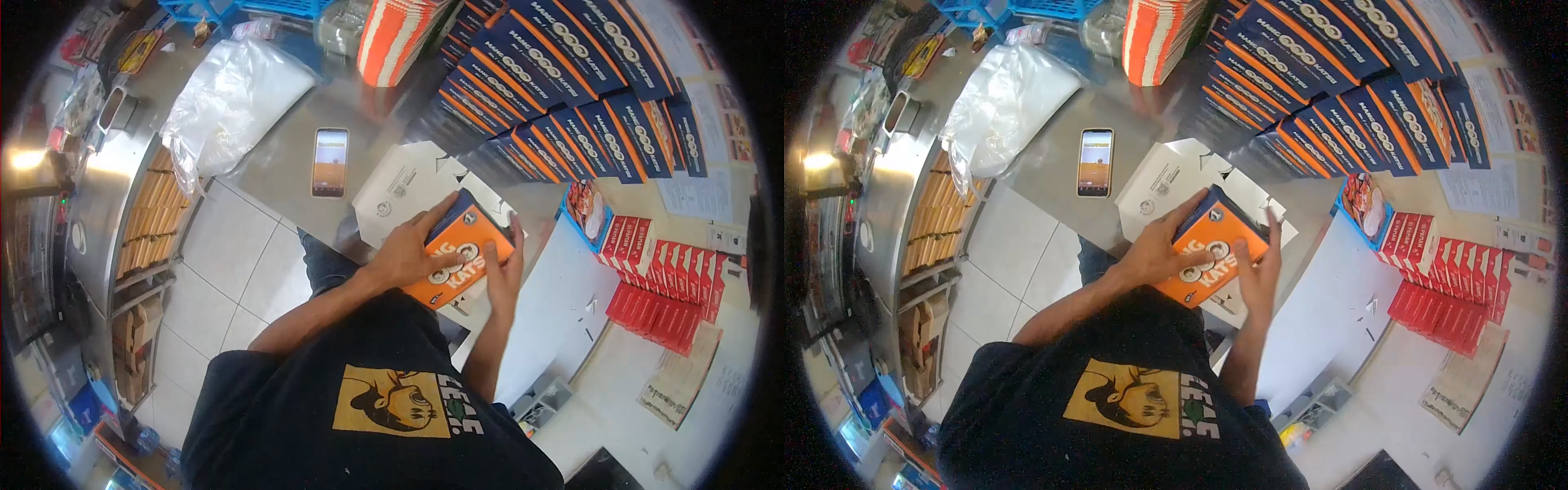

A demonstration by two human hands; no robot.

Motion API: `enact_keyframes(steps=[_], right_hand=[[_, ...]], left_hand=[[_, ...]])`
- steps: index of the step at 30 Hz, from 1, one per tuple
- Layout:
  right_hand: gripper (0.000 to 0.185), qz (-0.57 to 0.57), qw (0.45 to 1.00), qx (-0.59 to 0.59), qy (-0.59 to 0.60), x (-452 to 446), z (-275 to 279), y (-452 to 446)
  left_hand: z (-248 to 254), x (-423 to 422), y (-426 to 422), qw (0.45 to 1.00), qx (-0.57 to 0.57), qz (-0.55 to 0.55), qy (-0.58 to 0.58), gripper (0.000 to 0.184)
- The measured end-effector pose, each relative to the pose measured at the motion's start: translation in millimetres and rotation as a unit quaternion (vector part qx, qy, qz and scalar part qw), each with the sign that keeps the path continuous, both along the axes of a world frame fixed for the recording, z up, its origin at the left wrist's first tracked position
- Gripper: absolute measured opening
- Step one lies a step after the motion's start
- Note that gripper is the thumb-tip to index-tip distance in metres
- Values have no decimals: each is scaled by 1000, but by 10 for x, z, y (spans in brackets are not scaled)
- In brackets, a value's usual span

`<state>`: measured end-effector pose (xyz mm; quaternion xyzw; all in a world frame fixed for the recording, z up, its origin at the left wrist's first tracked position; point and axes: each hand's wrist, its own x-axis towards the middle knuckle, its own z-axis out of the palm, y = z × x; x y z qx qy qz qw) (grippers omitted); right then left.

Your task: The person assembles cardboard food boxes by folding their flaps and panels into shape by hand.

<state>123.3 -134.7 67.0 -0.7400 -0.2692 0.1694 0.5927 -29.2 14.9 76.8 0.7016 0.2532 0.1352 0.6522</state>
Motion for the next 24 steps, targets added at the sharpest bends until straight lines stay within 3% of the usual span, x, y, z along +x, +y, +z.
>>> enact_keyframes(steps=[2, 3, 5, 6, 7, 8, 10, 12, 14, 15, 17, 21, 23, 24], right_hand=[[58, 118, 985, -118, 44, 170, 226, -136], [49, 113, 983, -144, -1, 176, 410, -118], [50, 124, 978, -164, 38, 349, 492, -277], [51, 106, 976, -181, 66, 398, 582, -320], [51, 93, 982, -132, 102, 490, 635, -413], [51, 69, 987, -119, 87, 613, 722, -517], [55, 10, 999, 23, 37, 859, 897, -712], [60, -74, 983, 156, 53, 981, 1219, -774], [57, -140, 953, 262, 66, 1310, 1389, -860], [54, -164, 945, 278, 49, 1388, 1605, -780], [52, -215, 932, 290, 28, 1653, 1886, -687], [57, -282, 918, 277, 24, 2287, 2228, -367], [67, -289, 944, 159, -13, 2451, 2330, -144], [67, -285, 944, 163, -16, 2458, 2360, -44]], left_hand=[[186, 2, 64, 993, 42, -78, 73, 95], [168, 18, 94, 992, 52, -103, 55, 95], [14, 23, 148, 993, -35, -115, 11, 84], [-19, 64, 116, 995, -56, -60, -52, 77], [-77, 88, 95, 990, -81, -3, -113, 73], [-218, 101, 136, 990, -77, -8, -115, 72], [-451, 73, 146, 987, -116, -6, -109, 67], [-813, 68, 89, 997, -21, -62, 35, 58], [-1038, 51, -89, 946, 278, -167, 3, 59], [-1095, 51, -160, 943, 284, -171, -2, 59], [-1194, 31, -272, 870, 374, -320, 34, 65], [-1480, 52, -296, 850, 411, -326, 47, 67], [-1477, 68, -254, 865, 373, -332, 39, 64], [-1505, 70, -239, 865, 377, -328, 36, 64]])
